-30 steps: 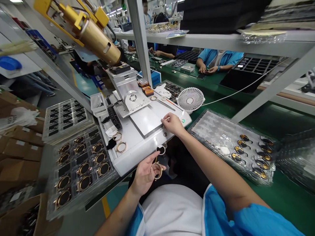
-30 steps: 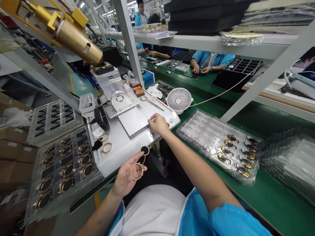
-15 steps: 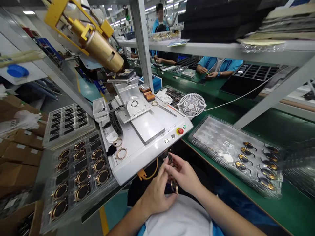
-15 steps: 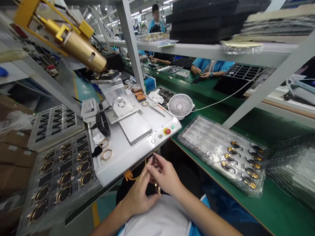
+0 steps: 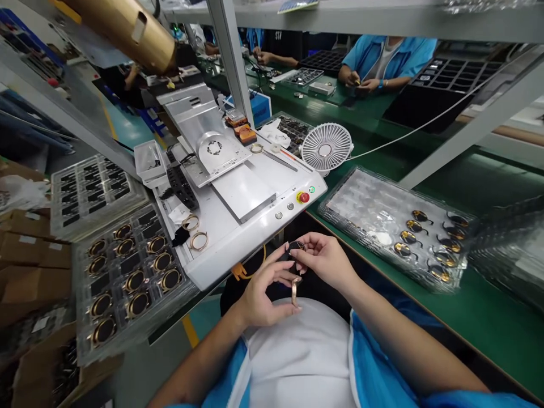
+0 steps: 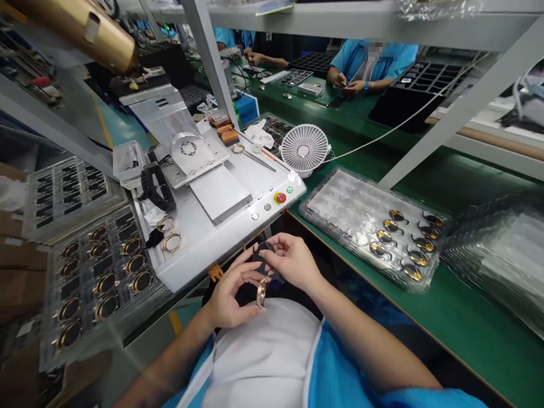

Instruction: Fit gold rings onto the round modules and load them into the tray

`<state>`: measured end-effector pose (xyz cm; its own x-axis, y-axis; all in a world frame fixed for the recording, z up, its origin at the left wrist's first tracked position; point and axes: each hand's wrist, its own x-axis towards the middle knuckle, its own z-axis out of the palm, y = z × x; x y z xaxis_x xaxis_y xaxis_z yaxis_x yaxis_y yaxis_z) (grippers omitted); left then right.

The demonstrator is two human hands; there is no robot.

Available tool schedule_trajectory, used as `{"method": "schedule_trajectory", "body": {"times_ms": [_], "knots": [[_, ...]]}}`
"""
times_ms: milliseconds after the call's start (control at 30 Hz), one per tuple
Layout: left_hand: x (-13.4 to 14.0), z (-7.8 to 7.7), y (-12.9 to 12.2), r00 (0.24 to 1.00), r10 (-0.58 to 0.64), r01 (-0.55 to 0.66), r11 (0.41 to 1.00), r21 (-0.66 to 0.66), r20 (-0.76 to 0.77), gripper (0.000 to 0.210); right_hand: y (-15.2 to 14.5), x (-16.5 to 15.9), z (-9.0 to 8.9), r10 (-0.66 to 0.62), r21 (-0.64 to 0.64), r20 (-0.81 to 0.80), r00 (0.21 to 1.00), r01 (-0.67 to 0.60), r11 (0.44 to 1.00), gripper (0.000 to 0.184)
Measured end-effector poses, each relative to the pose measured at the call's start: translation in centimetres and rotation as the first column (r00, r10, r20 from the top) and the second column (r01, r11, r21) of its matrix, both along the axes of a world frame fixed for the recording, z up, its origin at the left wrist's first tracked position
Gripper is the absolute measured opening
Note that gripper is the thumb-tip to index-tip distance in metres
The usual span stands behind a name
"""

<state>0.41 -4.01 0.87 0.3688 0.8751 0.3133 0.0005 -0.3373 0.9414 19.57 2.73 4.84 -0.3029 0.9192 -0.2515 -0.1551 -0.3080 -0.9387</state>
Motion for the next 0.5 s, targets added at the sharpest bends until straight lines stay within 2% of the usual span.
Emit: {"method": "schedule_trajectory", "body": {"times_ms": [100, 233, 300, 400, 500], "knots": [[0.08, 0.28, -0.14, 0.986, 0.010, 0.009, 0.994, 0.110, -0.169, 0.089, 0.18, 0.09, -0.25, 0.033, -0.048, -0.028, 0.999, -0.034, 0.998, 0.046], [0.32, 0.71, -0.08, 0.887, 0.044, 0.053, 0.979, 0.196, -0.460, 0.104, 0.26, 0.35, -0.37, 0.025, -0.074, -0.081, 0.996, -0.031, 0.997, 0.048], [0.41, 0.85, 0.02, 0.852, 0.040, 0.079, 0.976, 0.203, -0.523, 0.109, 0.21, 0.46, -0.49, 0.008, -0.081, -0.094, 0.996, -0.016, 0.997, 0.048], [0.29, 0.85, 0.14, 0.904, -0.030, 0.100, 0.985, 0.142, -0.427, 0.113, 0.17, 0.71, -0.79, 0.004, -0.101, -0.102, 0.995, -0.014, 0.995, 0.048], [-0.17, 0.56, 0.35, 0.995, -0.005, 0.005, 1.000, 0.001, -0.096, 0.106, 0.24, 0.99, -0.93, 0.014, -0.165, -0.116, 0.993, -0.033, 0.986, 0.050]]}}
